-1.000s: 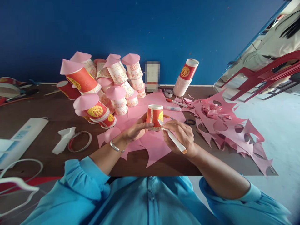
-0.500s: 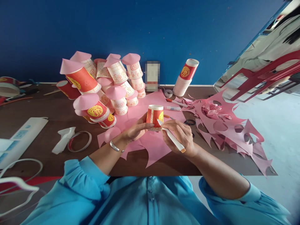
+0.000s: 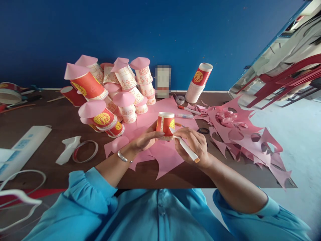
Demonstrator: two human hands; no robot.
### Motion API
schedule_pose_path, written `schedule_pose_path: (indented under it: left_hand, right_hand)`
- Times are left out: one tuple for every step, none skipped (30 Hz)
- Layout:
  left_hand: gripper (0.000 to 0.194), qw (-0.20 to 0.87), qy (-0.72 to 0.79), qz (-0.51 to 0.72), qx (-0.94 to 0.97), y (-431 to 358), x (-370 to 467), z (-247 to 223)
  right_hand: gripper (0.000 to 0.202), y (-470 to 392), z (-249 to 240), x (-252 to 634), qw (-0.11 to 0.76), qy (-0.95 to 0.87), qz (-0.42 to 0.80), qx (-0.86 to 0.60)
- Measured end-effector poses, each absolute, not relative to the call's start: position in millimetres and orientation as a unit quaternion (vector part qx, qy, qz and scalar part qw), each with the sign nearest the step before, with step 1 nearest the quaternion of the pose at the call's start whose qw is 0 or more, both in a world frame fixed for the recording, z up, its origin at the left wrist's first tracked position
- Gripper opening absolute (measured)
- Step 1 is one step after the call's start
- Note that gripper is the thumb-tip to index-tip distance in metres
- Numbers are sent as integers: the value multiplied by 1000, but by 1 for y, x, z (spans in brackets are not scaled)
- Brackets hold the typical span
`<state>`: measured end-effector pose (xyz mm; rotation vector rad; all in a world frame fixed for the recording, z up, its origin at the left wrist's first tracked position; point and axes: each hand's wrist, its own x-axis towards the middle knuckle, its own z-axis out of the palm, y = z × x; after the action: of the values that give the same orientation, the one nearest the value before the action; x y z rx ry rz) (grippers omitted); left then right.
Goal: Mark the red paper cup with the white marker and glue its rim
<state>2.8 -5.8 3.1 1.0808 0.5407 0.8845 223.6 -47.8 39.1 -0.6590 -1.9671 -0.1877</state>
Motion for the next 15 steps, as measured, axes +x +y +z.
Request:
schedule_pose_path:
  left_hand:
    - [52, 734, 248, 400, 488, -6, 3, 3]
    - [52, 736, 249, 401, 486, -6, 3, 4]
    - [52, 737, 248, 403, 482, -6, 3, 4]
    - [52, 738, 246, 405, 480, -6, 3, 4]
    - [51, 738, 244, 408, 478, -6, 3, 4]
    - [50, 738, 242, 411, 477, -6, 3, 4]
    - [49, 738, 240, 413, 477, -6, 3, 4]
    - [49, 738, 240, 413, 478, -5, 4, 3]
    - [50, 738, 240, 412, 478, -5, 3, 2]
    - [51, 738, 241, 411, 478, -5, 3, 1]
    - [54, 737, 242, 411, 479, -4, 3, 0]
    - [59, 736, 242, 411, 480, -4, 3, -1]
    - [63, 734, 241, 413, 482, -4, 2, -1]
    - [65, 733, 241, 414, 483, -4, 3, -1]
    - [67, 731, 241, 417, 483, -4, 3, 0]
  right_hand:
    - [22, -48, 39, 224, 504, -816, -75, -274]
    - [22, -48, 39, 224, 503, -816, -73, -275]
    - [22, -48, 39, 224, 502, -816, -72, -276]
    - [22, -49, 39, 225, 502, -816, -72, -276]
    - [22, -49, 39, 225, 502, -816, -71, -276]
    - [23, -49, 39, 225, 501, -817, -72, -277]
    - [23, -49, 39, 226, 500, -817, -74, -278]
    - [23, -49, 40, 226, 498, -817, -76, -280]
    - [23, -49, 40, 226, 498, -817, -78, -281]
    - [22, -49, 41, 226, 499, -816, -80, -281]
    - [22, -49, 41, 226, 502, -814, -82, -280]
    - [21, -49, 41, 225, 506, -812, -84, -279]
    - [19, -48, 42, 225, 512, -809, -87, -276]
    - [18, -48, 42, 224, 516, -808, -90, -271]
    - [17, -48, 41, 224, 519, -807, -93, -267]
